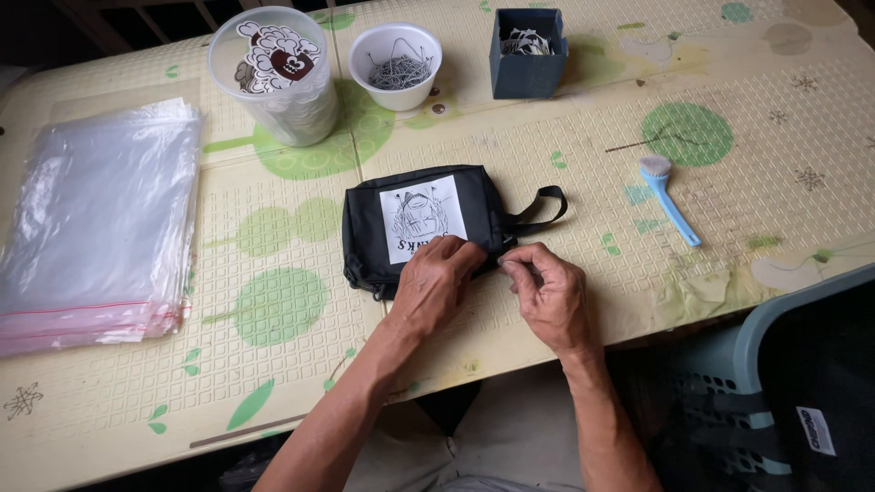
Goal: The person assembles a keychain by attaching a metal chain to a black pouch, adding a cartoon character tag, and inserting a small card. The finished keychain is then placed into a clear plastic zip bag and sealed.
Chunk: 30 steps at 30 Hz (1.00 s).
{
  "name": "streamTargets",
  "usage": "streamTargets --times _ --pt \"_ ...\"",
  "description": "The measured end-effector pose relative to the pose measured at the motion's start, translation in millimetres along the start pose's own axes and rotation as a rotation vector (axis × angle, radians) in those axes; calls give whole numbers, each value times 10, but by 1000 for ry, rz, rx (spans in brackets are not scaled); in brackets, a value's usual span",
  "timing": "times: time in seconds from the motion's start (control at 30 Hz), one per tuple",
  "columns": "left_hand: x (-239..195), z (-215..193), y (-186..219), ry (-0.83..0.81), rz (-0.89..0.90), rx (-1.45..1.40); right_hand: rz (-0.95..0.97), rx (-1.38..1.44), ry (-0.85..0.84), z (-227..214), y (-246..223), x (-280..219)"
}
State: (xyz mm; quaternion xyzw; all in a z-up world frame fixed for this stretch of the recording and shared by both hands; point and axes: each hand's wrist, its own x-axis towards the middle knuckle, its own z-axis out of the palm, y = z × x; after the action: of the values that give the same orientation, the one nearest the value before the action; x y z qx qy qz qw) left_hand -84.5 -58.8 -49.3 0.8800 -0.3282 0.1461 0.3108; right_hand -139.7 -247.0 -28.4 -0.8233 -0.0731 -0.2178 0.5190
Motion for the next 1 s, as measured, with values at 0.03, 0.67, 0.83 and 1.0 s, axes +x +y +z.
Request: streamTargets --times 0.03,0.67,0.83,1.0 --pt "0 -13 14 -3 3 -2 2 -1 3 -2 4 3" --pt "205 181 187 73 163 307 0 -88 29 -13 10 11" --pt "181 195 169 -85 26 271 6 -71 52 18 32 18" --pt "123 139 168 -142 -161 -18 9 -86 68 37 5 10"
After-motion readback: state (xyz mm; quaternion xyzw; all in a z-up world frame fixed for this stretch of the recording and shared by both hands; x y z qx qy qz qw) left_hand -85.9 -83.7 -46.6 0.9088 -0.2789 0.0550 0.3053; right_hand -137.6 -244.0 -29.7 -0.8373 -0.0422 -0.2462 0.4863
